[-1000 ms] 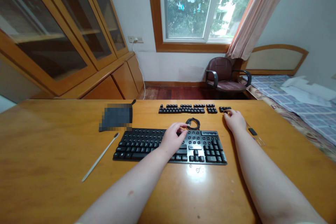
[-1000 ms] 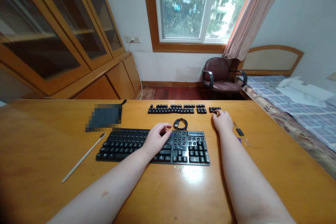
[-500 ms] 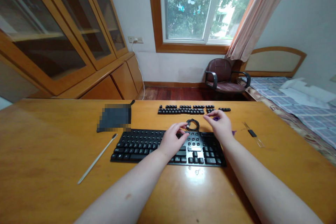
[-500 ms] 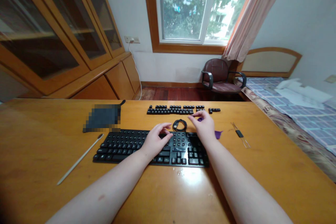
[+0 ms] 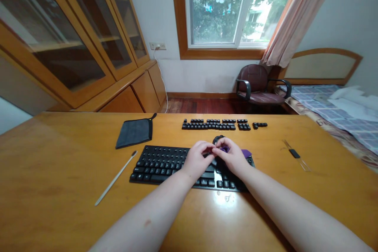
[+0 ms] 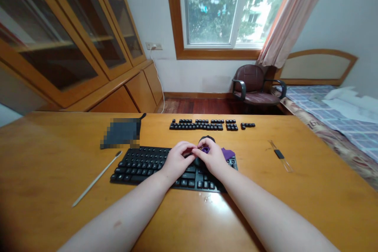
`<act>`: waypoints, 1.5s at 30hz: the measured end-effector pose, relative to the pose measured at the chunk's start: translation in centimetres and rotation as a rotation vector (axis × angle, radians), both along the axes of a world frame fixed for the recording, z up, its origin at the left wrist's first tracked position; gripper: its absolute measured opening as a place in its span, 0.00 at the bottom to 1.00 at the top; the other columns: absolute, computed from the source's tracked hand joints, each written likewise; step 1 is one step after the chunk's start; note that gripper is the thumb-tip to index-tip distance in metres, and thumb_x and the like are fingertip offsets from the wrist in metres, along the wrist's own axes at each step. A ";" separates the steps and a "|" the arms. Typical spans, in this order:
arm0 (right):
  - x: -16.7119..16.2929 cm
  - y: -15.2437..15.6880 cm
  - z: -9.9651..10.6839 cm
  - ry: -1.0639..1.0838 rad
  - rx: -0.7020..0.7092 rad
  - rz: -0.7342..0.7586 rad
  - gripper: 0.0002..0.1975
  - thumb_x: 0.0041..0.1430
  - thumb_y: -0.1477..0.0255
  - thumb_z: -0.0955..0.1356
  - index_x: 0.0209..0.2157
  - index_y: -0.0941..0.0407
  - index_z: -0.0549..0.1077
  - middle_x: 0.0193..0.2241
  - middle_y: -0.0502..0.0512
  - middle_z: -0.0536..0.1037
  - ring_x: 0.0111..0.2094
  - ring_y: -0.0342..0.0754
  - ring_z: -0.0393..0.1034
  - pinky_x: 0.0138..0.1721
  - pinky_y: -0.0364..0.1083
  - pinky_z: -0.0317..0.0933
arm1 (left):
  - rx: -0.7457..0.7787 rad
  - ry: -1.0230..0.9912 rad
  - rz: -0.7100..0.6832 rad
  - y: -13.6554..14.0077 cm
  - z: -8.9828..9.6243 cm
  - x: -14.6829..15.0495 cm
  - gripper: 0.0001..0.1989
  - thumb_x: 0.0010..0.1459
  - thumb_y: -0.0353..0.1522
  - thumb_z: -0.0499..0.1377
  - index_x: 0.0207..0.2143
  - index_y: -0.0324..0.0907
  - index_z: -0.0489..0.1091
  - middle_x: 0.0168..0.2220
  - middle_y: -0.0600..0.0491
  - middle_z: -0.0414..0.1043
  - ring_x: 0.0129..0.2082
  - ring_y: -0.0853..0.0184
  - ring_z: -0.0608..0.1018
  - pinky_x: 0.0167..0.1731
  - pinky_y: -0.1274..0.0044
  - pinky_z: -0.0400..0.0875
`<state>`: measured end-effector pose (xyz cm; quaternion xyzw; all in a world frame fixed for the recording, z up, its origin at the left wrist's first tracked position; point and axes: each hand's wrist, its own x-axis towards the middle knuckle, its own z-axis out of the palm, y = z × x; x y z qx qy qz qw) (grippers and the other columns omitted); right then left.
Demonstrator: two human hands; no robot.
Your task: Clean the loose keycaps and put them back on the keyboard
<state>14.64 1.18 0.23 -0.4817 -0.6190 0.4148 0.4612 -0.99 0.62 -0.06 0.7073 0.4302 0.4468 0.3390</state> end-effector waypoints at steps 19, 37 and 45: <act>0.8 -0.8 2.1 -0.310 0.290 0.029 0.15 0.60 0.66 0.61 0.45 0.48 0.73 0.33 0.54 0.75 0.37 0.50 0.69 0.40 0.49 0.63 | 0.115 0.139 -0.167 -0.6 0.9 -0.1 0.08 0.47 0.33 0.63 0.34 0.45 0.74 0.43 0.50 0.71 0.46 0.63 0.72 0.51 0.68 0.65; 0.1 -0.4 0.7 0.469 -0.240 0.133 0.10 0.50 0.65 0.67 0.35 0.53 0.73 0.31 0.50 0.75 0.26 0.44 0.68 0.29 0.45 0.64 | 0.040 -0.002 0.095 0.2 0.0 -0.4 0.11 0.51 0.26 0.58 0.38 0.44 0.72 0.38 0.51 0.72 0.39 0.66 0.74 0.43 0.71 0.70; -0.4 0.0 1.0 0.433 -0.217 0.052 0.13 0.41 0.69 0.72 0.32 0.53 0.70 0.21 0.47 0.73 0.21 0.43 0.65 0.24 0.44 0.62 | -0.028 -0.117 0.088 0.0 -0.1 -0.1 0.08 0.50 0.28 0.59 0.36 0.42 0.71 0.36 0.51 0.72 0.38 0.67 0.75 0.41 0.74 0.72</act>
